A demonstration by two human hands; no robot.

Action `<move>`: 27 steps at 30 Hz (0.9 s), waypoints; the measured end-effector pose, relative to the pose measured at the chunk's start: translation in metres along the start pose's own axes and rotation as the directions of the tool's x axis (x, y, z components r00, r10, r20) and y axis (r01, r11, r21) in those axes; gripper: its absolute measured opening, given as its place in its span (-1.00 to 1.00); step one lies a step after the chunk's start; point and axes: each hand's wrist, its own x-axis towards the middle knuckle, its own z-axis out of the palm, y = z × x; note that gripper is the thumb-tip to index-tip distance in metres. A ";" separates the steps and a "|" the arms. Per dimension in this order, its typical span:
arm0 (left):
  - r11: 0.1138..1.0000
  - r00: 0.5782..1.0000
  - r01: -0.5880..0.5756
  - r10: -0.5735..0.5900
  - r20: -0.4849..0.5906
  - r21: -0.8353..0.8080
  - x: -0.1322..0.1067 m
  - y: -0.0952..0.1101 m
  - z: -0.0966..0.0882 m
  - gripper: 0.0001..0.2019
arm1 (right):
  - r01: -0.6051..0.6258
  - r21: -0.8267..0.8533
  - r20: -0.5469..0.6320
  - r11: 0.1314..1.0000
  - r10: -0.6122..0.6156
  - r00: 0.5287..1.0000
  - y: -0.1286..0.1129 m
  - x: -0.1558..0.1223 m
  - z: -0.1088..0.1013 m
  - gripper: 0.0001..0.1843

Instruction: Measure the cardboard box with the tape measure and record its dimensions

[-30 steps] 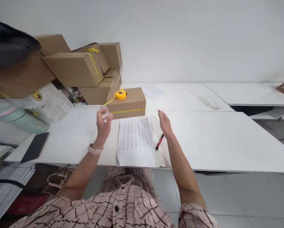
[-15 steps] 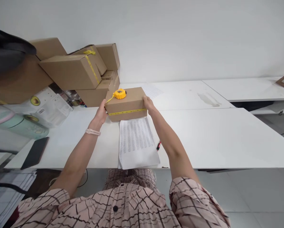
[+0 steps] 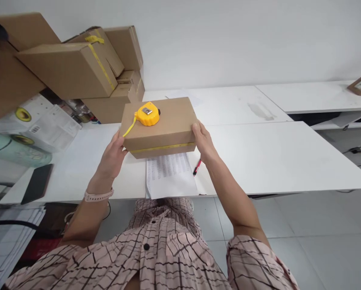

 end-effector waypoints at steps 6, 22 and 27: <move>1.000 0.999 0.004 -0.004 -0.048 0.010 -0.013 -0.022 0.001 -0.32 | -0.057 0.022 -0.065 0.998 0.059 0.996 0.009 -0.012 0.013 -0.42; 0.646 0.941 -0.298 0.321 0.104 0.702 0.030 -0.007 0.033 -0.15 | -0.204 0.003 -0.124 0.979 0.203 0.971 0.029 -0.029 0.026 -0.33; 0.591 0.978 -0.205 0.157 0.139 0.780 0.064 -0.008 0.050 -0.09 | -0.205 -0.100 -0.123 0.974 0.192 0.974 0.028 -0.032 0.025 -0.32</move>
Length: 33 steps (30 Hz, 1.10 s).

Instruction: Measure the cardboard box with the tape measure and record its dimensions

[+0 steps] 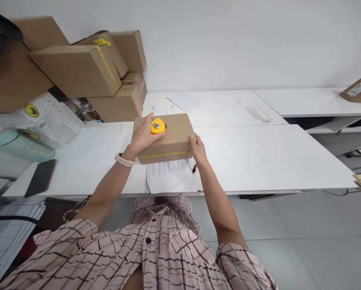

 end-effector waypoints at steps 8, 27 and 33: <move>0.579 0.898 0.249 0.163 0.409 -0.777 -0.040 0.006 -0.007 -0.12 | 0.201 0.088 0.048 0.976 -0.206 0.977 -0.052 -0.025 0.007 -0.31; 0.586 0.963 0.236 -0.031 0.269 -0.775 -0.033 -0.053 -0.083 -0.42 | -0.034 0.453 0.291 0.891 -0.111 0.950 -0.082 0.037 -0.017 -0.64; 0.600 0.946 0.319 -0.254 0.203 -0.733 -0.015 -0.121 -0.123 -0.54 | -0.014 0.277 0.108 0.961 -0.017 0.994 -0.054 0.093 -0.025 -0.79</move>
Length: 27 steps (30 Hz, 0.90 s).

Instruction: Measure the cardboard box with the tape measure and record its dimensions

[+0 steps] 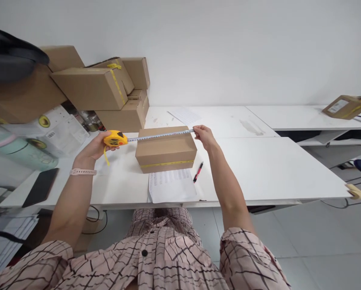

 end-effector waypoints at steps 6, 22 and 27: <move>0.994 0.997 0.077 -0.075 -0.034 0.075 -0.003 -0.019 -0.018 -0.55 | 0.020 -0.340 -0.104 0.940 -0.059 0.993 0.029 0.002 0.007 -0.87; 0.992 0.991 0.028 -0.044 0.126 0.126 0.021 -0.018 -0.007 -0.48 | -0.224 -0.294 -0.094 0.929 0.205 0.974 0.039 -0.015 0.014 -0.59; 0.988 0.982 0.054 -0.079 0.173 0.147 0.030 -0.021 -0.011 -0.50 | -0.221 -0.290 -0.125 0.931 0.192 0.973 0.035 -0.017 0.016 -0.61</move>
